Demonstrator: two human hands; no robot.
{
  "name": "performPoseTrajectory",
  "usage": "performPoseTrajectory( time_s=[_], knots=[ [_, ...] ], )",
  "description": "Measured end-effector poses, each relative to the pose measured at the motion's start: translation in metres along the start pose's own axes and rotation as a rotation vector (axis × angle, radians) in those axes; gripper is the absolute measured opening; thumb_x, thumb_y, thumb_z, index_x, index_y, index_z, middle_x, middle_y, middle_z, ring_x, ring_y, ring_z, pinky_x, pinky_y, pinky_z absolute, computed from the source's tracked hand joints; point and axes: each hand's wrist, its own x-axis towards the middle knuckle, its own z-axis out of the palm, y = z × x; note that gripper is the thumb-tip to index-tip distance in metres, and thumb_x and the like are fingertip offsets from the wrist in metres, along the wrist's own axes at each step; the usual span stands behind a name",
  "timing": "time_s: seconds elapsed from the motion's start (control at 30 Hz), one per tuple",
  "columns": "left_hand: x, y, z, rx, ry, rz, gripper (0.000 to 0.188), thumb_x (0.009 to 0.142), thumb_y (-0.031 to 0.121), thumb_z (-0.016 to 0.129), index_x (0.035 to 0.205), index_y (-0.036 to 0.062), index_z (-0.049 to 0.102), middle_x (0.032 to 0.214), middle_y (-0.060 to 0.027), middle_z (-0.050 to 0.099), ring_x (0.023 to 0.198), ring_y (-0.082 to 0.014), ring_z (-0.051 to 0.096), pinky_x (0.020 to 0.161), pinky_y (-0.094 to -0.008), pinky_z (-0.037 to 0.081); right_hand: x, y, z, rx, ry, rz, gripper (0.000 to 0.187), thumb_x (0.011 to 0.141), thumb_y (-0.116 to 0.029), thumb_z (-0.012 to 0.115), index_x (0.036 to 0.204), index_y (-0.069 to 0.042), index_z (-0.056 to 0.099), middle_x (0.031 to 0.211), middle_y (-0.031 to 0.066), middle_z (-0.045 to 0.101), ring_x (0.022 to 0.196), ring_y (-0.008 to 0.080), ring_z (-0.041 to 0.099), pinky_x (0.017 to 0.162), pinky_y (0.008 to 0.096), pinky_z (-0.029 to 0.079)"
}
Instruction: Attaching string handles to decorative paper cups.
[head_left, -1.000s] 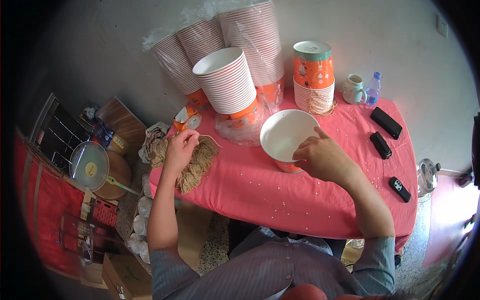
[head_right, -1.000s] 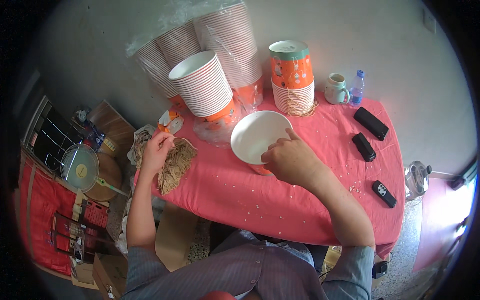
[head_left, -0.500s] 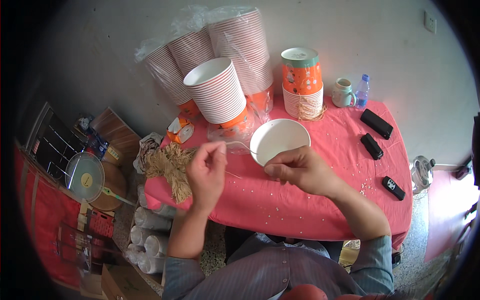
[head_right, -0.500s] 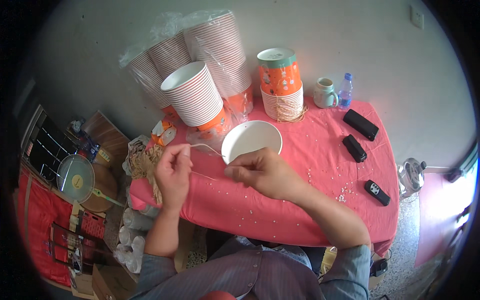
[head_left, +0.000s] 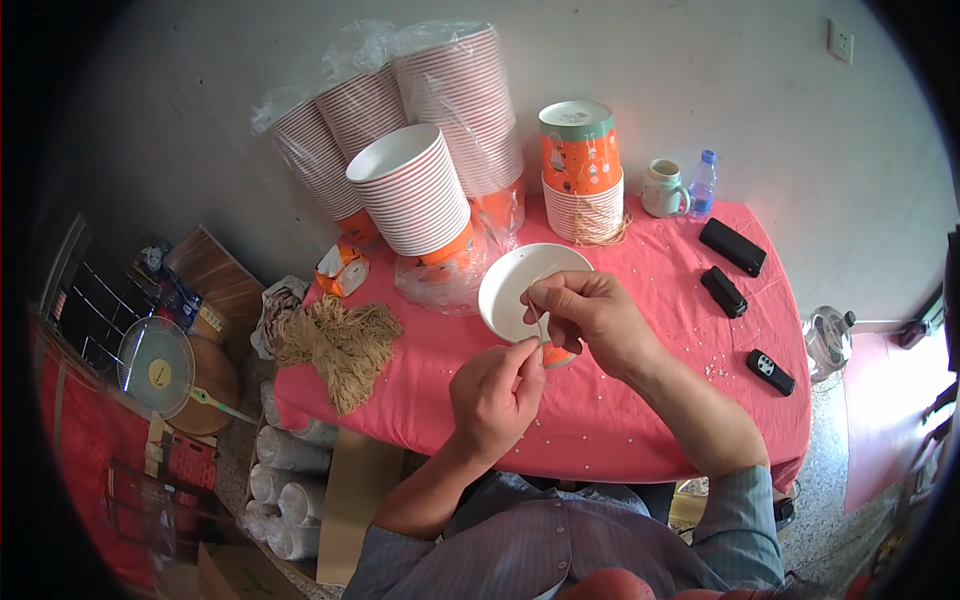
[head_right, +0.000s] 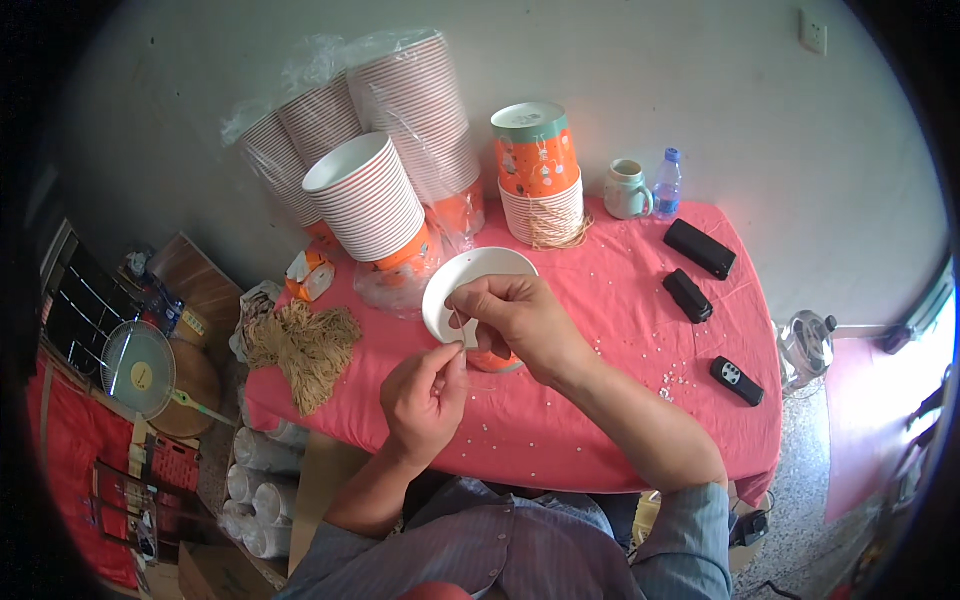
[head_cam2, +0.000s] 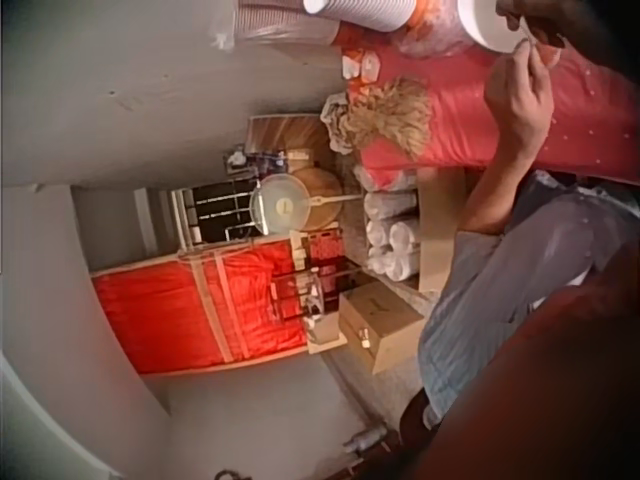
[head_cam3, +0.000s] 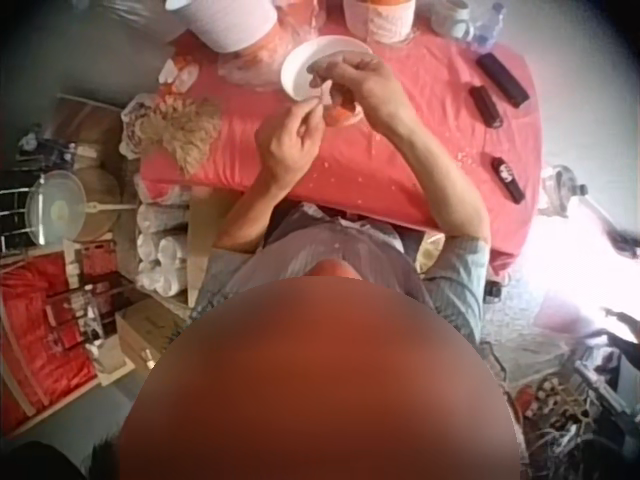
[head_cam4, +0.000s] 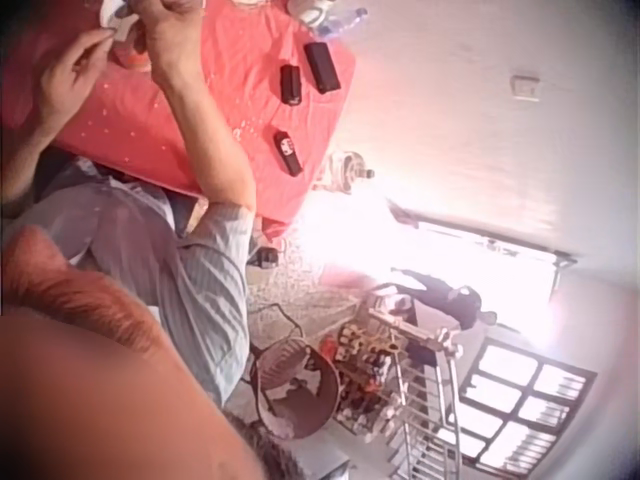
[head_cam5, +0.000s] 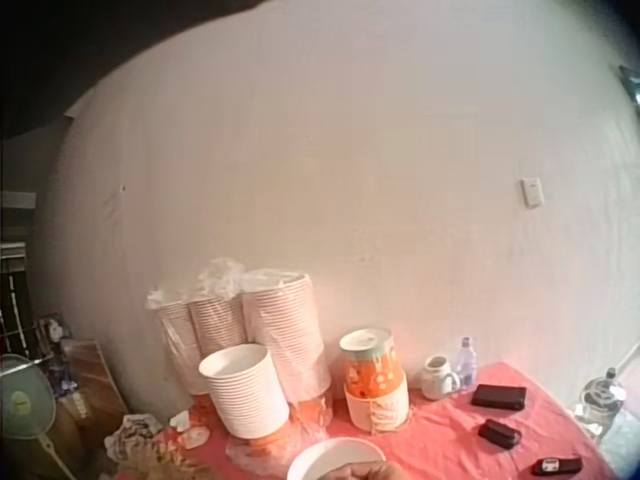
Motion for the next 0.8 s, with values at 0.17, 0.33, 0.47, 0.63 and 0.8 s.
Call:
performPoseTrajectory(
  time_s=[0.17, 0.33, 0.47, 0.63, 0.8],
  knots=[
    [0.000, 0.003, 0.002, 0.002, -0.014, -0.043, 0.021, 0.093, -0.002, 0.081, 0.112, 0.0022, 0.073, 0.075, -0.0096, 0.066, 0.062, -0.0278, 0.066, 0.056, -0.0417, 0.051, -0.001, -0.003, 0.002, 0.030, 0.015, 0.019, 0.022, 0.108, -0.026, 0.074, 0.103, -0.006, 0.080, 0.093, 0.0020, 0.080, 0.062, 0.0055, 0.062, 0.050, 0.0234, 0.045],
    [-0.002, 0.003, 0.006, -0.002, -0.015, -0.029, 0.019, 0.093, -0.002, 0.080, 0.111, 0.0019, 0.073, 0.076, -0.0101, 0.067, 0.064, -0.0285, 0.067, 0.057, -0.0423, 0.052, 0.003, 0.003, 0.000, 0.010, 0.021, 0.031, 0.019, 0.107, -0.024, 0.076, 0.102, -0.006, 0.080, 0.092, 0.0016, 0.080, 0.061, 0.0050, 0.062, 0.050, 0.0225, 0.043],
    [-0.006, 0.004, 0.007, -0.008, -0.063, -0.038, 0.021, 0.092, -0.001, 0.081, 0.111, 0.0020, 0.073, 0.077, -0.0103, 0.068, 0.066, -0.0288, 0.068, 0.059, -0.0427, 0.053, 0.005, 0.001, -0.006, 0.020, 0.031, 0.022, 0.019, 0.107, -0.024, 0.075, 0.103, -0.006, 0.080, 0.092, 0.0014, 0.080, 0.061, 0.0046, 0.062, 0.049, 0.0224, 0.042],
    [-0.008, 0.003, 0.009, 0.010, -0.106, -0.002, 0.022, 0.091, 0.000, 0.081, 0.112, 0.0023, 0.073, 0.080, -0.0096, 0.069, 0.067, -0.0277, 0.068, 0.060, -0.0415, 0.053, 0.008, -0.002, -0.012, 0.082, 0.074, -0.009, 0.017, 0.109, -0.022, 0.071, 0.109, -0.006, 0.078, 0.093, 0.0017, 0.080, 0.059, 0.0055, 0.062, 0.048, 0.0226, 0.040],
    [0.000, -0.002, 0.012, -0.077, -0.034, 0.013, 0.020, 0.097, 0.005, 0.079, 0.116, 0.0025, 0.073, 0.092, -0.0118, 0.072, 0.089, -0.0303, 0.073, 0.080, -0.0438, 0.055, 0.005, -0.016, -0.018, 0.088, 0.119, -0.065, 0.017, 0.110, -0.021, 0.070, 0.110, -0.005, 0.076, 0.091, 0.0035, 0.079, 0.058, 0.0066, 0.061, 0.048, 0.0223, 0.039]
  ],
)
